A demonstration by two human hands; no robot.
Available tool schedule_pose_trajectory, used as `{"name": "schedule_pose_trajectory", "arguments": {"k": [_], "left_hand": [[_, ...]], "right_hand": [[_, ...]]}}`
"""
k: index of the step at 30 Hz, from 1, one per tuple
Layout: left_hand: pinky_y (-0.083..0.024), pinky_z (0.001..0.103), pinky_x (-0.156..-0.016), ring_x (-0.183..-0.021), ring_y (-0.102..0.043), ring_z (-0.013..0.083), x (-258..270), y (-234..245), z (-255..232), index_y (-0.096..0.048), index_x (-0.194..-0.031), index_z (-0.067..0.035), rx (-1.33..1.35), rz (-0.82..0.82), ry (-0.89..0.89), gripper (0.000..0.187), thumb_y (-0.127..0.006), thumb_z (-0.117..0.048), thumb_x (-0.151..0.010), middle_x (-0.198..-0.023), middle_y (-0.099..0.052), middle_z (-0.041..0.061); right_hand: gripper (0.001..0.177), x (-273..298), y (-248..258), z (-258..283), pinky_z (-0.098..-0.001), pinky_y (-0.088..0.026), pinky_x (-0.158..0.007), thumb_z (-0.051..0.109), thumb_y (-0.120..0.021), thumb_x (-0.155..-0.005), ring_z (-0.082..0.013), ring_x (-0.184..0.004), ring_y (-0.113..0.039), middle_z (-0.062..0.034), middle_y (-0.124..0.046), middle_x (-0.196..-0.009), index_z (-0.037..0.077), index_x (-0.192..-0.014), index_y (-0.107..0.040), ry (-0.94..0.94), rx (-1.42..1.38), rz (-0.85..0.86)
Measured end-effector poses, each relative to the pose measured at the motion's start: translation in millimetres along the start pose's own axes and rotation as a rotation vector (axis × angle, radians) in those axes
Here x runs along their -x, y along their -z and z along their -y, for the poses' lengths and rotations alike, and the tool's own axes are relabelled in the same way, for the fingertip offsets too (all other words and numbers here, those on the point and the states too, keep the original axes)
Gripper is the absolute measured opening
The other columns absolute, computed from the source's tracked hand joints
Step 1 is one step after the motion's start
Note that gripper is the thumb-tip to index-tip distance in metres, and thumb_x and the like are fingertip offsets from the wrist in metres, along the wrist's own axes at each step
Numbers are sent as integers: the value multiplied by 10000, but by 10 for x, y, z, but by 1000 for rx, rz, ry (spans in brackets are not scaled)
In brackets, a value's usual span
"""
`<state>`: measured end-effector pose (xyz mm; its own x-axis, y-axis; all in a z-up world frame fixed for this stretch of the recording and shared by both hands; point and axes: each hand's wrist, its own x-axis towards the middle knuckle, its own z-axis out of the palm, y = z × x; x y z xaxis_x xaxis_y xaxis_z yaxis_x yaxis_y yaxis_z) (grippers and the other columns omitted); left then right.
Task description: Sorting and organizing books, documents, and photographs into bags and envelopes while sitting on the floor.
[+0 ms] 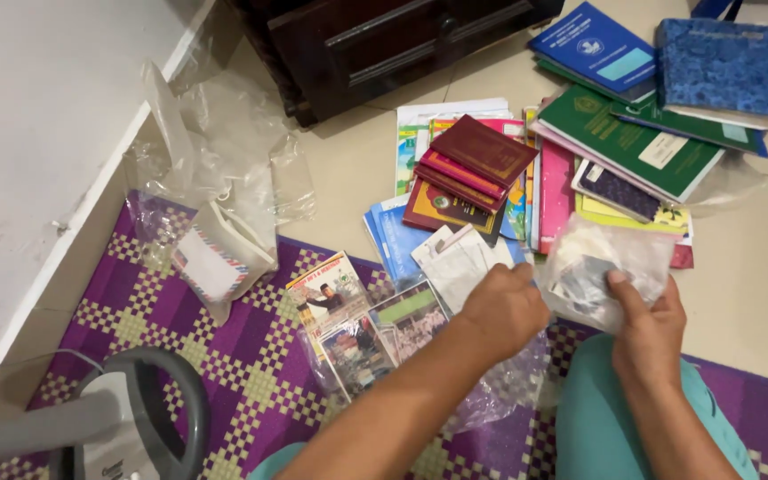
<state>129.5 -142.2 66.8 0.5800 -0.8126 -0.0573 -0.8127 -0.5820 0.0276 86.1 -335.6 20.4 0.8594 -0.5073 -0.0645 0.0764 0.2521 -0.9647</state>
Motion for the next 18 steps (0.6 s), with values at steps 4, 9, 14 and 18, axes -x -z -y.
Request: {"name": "schedule_pose_trajectory", "arguments": {"k": [4, 9, 14, 18], "left_hand": [[-558, 395, -840, -1029, -680, 242, 118, 26, 8, -780, -843, -170, 55, -1, 31, 145, -636, -151, -850, -933, -743, 28], [-555, 398, -876, -1035, -712, 260, 190, 362, 12, -767, -995, -242, 151, 86, 85, 221, -570, -179, -919, -1035, -740, 74], [-542, 430, -879, -1049, -693, 297, 345, 553, 70, -739, -1119, -267, 219, 56, 141, 256, -539, -243, -961, -1056, -725, 120], [-529, 432, -943, -1099, -681, 322, 485, 684, 98, -739, -1121, -248, 185, 24, 186, 260, -556, -243, -937, -1117, -703, 169]], "right_hand": [[405, 65, -87, 29, -300, -538, -957, 74, -725, -946, -147, -1064, -678, -63, -709, -1213, 21, -1332, -616, -73, -12, 109], [432, 116, -165, 34, -308, -543, -849, 74, -730, -902, -136, -969, -679, -62, -731, -1125, 11, -1320, -638, -275, 111, 327], [439, 158, -152, -14, -309, -554, -809, 69, -732, -880, -125, -921, -684, -50, -743, -1086, 26, -1311, -661, -325, 220, 466], [461, 221, -204, 159, -303, -548, -773, 74, -745, -859, -121, -882, -678, -41, -747, -1057, 50, -1314, -675, -360, 300, 532]]}}
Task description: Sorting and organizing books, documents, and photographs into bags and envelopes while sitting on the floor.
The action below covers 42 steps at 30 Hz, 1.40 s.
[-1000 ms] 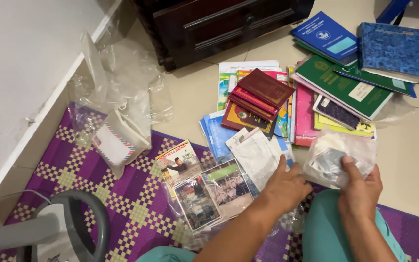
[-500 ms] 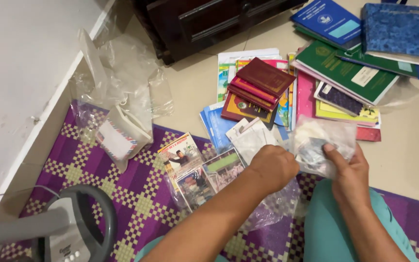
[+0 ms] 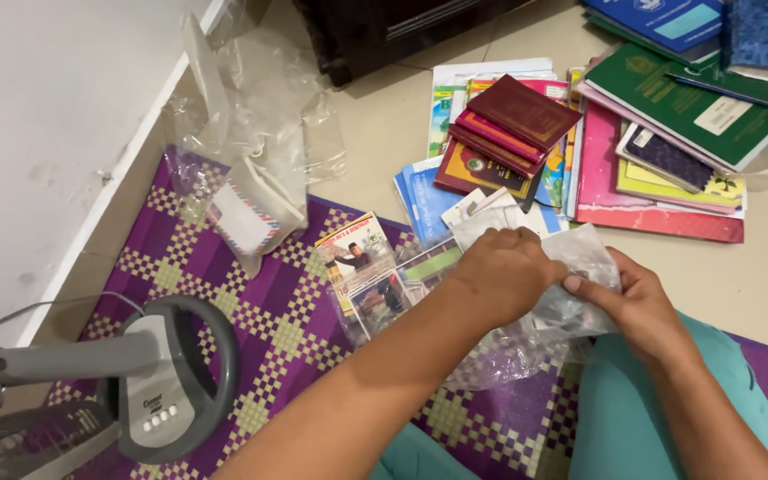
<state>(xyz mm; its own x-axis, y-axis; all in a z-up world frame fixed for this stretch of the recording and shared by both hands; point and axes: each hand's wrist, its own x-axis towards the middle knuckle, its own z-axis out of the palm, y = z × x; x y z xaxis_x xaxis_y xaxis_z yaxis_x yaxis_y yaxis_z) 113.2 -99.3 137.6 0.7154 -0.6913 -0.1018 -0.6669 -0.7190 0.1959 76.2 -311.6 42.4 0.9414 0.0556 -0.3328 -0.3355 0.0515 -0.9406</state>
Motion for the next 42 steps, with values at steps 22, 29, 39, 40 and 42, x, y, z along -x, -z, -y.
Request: {"name": "schedule_pose_trajectory", "arguments": {"k": [22, 29, 39, 40, 42], "left_hand": [[-549, 438, -1070, -1311, -630, 409, 1292, 1462, -257, -663, -1101, -85, 285, -513, -134, 309, -754, -35, -810, -1400, -594, 238], [-547, 315, -902, -1137, -648, 238, 2888, 632, 215, -737, -976, -87, 372, -629, 270, 231, -741, -30, -753, -1355, -622, 104], [-482, 334, -1119, -1270, -685, 182, 4410, -1978, 387, -557, -1439, -148, 347, -263, 553, 729, -878, -176, -784, -1361, -679, 66], [-482, 334, -1119, -1270, -685, 182, 4412, -1976, 355, -557, -1439, -148, 349, -266, 554, 729, -878, -176, -784, -1361, -679, 66], [-495, 308, -1140, -1289, -686, 161, 4393, -1971, 297, -582, -1419, -186, 60, -264, 453, 644, -845, -217, -832, -1369, -656, 31]], "right_hand": [[345, 815, -35, 1236, -305, -564, -718, 38, -725, -928, -138, -806, -684, -71, -731, -1006, -37, -1259, -663, 428, 159, -103], [460, 1231, -103, 1796, -313, -560, -974, 107, -599, -914, -145, -1106, -693, -38, -693, -1217, 62, -1371, -591, 480, -200, -394], [293, 776, 54, 923, -308, -542, -930, -4, -692, -1022, -159, -1040, -680, -93, -716, -1174, -52, -1309, -651, 497, -163, -219], [293, 805, 17, 939, -308, -542, -930, -4, -692, -1022, -159, -1040, -680, -93, -716, -1174, -52, -1309, -651, 498, -161, -217], [303, 860, -41, 979, -295, -542, -881, 12, -705, -1003, -146, -986, -675, -88, -716, -1134, -53, -1296, -660, 463, -129, -223]]}}
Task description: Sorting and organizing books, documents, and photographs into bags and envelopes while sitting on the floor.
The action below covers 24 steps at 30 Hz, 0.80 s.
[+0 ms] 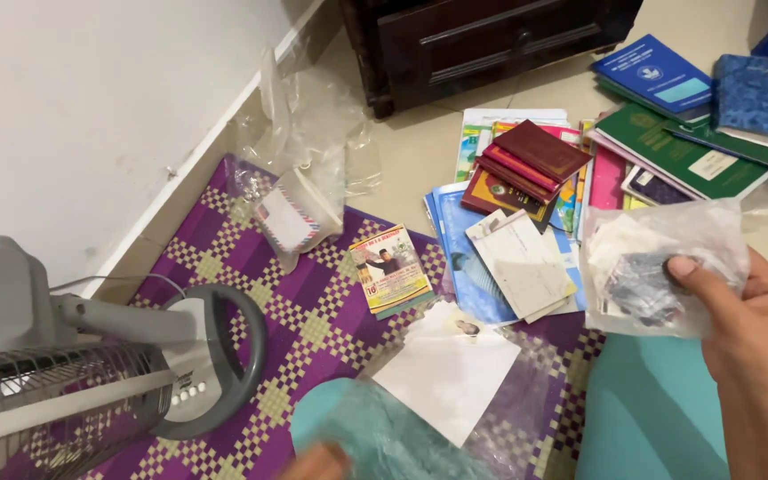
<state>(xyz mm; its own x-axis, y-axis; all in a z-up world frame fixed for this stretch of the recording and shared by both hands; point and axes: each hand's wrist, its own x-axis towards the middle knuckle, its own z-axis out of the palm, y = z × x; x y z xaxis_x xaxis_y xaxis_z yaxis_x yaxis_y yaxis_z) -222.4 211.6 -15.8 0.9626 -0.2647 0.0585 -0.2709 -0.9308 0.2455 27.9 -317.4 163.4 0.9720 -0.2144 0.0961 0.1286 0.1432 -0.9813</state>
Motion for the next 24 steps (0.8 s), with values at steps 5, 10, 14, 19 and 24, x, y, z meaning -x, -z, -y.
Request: {"name": "schedule_pose_trajectory", "arguments": {"k": [5, 10, 14, 19, 24], "left_hand": [[-358, 647, -1028, -1344, -449, 488, -1242, 1532, -1258, -616, -1388, -84, 108, 11, -22, 898, -938, -362, -597, -1416, -524, 298], [-335, 731, -1010, -1335, -415, 500, -1459, 1326, -1390, -712, -1161, -65, 93, 113, -199, 646, -888, -244, -566, -1370, -557, 264], [-465, 521, -925, -1143, -590, 332, -1448, 1258, -1417, -756, -928, -81, 225, 155, -159, 166, -801, -127, -775, -1168, -674, 124], [-524, 447, -826, -971, -658, 294, -1485, 1418, -1641, -744, -893, -71, 315, 147, -179, 108, -798, -114, -810, -927, -688, 95], [-570, 432, -719, -857, -679, 291, -1347, 685, -1719, -767, -856, -101, 283, 209, -347, 103, -766, -166, -775, -835, -681, 103]], "right_hand": [[291, 84, 143, -103, -293, -550, -854, 26, -713, -1003, -141, -968, -677, -88, -712, -1105, -54, -1278, -662, -35, 7, -10], [290, 185, 108, 67, -324, -558, -853, 20, -704, -1010, -170, -979, -686, -105, -714, -1126, -56, -1286, -656, -40, 0, -27], [294, 234, 182, 145, -346, -578, -890, 4, -679, -1001, -190, -1016, -702, -119, -715, -1148, -41, -1289, -636, -6, -14, -13], [297, 261, 156, 136, -345, -582, -914, -3, -673, -1006, -192, -1041, -707, -123, -714, -1153, -37, -1297, -628, 16, -27, 15], [363, 285, 115, 137, -325, -573, -875, -12, -701, -979, -174, -980, -694, -105, -716, -1120, -43, -1335, -643, -37, 35, -16]]}}
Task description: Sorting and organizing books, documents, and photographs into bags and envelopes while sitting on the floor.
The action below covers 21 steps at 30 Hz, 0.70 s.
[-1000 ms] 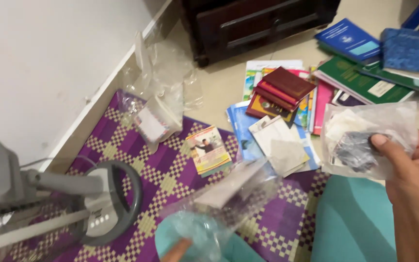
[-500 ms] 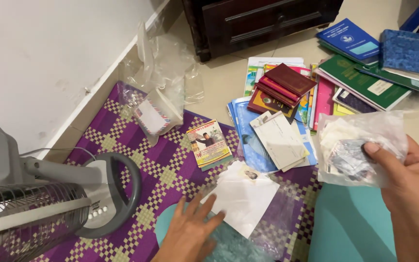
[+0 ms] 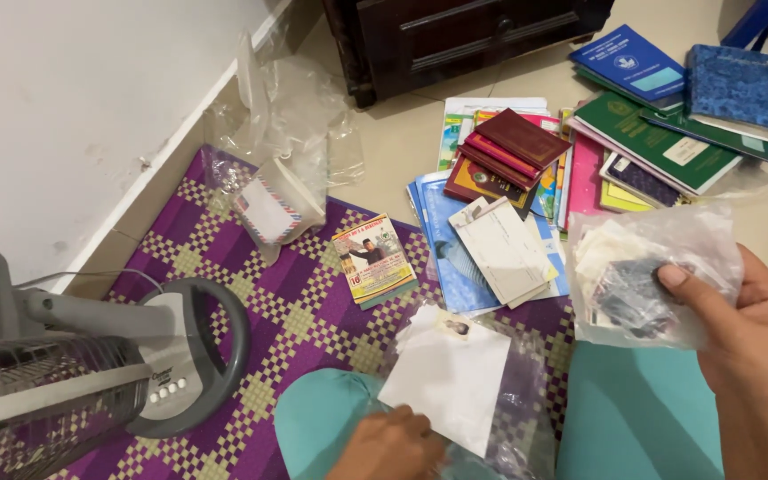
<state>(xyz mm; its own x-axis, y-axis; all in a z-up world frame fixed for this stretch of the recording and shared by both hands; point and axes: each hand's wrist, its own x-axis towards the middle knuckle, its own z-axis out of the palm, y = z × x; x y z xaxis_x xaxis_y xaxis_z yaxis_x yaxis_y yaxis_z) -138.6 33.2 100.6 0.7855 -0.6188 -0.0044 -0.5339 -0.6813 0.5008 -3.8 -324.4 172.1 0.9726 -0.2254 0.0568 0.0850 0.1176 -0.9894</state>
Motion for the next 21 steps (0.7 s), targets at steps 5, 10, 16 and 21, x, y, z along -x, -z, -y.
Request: {"name": "schedule_pose_trajectory", "arguments": {"k": [5, 10, 16, 21], "left_hand": [[-594, 423, -647, -829, -694, 285, 103, -696, 48, -768, -828, -126, -116, 75, -100, 126, -715, -240, -814, -840, -680, 124], [-593, 447, -634, -814, -705, 298, -58, -317, 0, -754, -812, -101, -67, 138, -58, 188, -724, -279, -867, -820, -708, 127], [-575, 433, -658, -765, -727, 333, -442, 968, 20, -748, -870, -90, 275, -234, 87, 84, -729, -169, -890, -805, -733, 123], [-470, 307, -451, -497, -597, 88, -786, 1698, 218, -718, -882, -19, 337, -566, 307, 122, -657, -124, -891, -617, -635, 124]], "right_hand": [[380, -64, 47, -113, -297, -564, -865, 0, -703, -967, -151, -967, -691, -90, -720, -1136, -41, -1339, -642, -28, 11, -7], [375, -123, 55, -228, -283, -551, -835, 15, -709, -962, -143, -950, -684, -88, -720, -1123, -45, -1326, -644, -63, 47, -27], [352, -188, 73, -350, -288, -554, -832, 15, -704, -967, -143, -937, -689, -92, -719, -1104, -51, -1307, -646, -69, 30, -31], [322, -246, 133, -476, -288, -554, -839, 13, -708, -987, -148, -930, -686, -98, -717, -1113, -66, -1293, -647, -61, 16, -57]]}}
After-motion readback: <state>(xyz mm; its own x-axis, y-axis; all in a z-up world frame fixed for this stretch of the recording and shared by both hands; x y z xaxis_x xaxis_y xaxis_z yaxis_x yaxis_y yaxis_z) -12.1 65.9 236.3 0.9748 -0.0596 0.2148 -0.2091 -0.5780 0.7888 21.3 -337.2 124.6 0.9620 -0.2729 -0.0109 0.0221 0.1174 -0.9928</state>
